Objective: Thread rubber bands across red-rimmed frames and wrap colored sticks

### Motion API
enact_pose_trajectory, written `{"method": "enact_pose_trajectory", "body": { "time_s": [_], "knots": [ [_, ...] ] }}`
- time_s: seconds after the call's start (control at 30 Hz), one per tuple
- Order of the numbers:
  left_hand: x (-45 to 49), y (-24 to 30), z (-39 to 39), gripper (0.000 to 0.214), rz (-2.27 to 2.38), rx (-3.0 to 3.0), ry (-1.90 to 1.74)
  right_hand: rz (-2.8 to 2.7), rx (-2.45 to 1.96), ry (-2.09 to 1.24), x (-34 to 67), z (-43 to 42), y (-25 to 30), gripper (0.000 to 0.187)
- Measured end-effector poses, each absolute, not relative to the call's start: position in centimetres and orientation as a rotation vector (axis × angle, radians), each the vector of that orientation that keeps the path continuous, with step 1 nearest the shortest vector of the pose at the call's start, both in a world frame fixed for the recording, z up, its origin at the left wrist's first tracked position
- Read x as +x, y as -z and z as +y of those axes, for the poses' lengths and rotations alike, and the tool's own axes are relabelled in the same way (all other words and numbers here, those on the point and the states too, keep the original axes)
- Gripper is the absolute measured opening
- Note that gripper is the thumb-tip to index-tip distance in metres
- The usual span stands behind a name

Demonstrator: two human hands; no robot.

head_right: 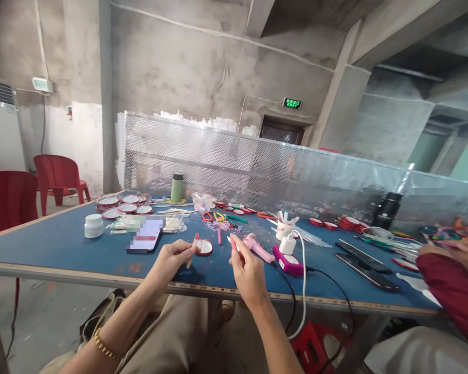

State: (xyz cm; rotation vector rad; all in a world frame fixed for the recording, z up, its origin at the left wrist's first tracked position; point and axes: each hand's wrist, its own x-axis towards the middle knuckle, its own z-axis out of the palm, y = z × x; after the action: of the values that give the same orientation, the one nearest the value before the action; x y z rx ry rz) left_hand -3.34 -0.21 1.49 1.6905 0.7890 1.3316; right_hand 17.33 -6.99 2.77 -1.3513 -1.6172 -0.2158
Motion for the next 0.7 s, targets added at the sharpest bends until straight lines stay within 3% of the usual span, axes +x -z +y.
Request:
{"method": "enact_pose_trajectory", "body": {
  "time_s": [0.1,0.2,0.7],
  "knots": [
    [-3.0,-1.1,0.6,0.037,0.783,1.675,-1.259,-1.651,-1.616,0.396,17.2,-4.9,-4.2,0.044],
    [-2.9,-0.6,1.0,0.038,0.771,1.667,-1.201,-1.691,-1.944,0.51,17.4,-2.6,-6.2,0.028],
    [-3.7,0.0,0.5,0.033,0.872,1.785,-1.234,-1.786,-2.369,0.462,18.3,1.8,-8.1,0.024]
  ]
}}
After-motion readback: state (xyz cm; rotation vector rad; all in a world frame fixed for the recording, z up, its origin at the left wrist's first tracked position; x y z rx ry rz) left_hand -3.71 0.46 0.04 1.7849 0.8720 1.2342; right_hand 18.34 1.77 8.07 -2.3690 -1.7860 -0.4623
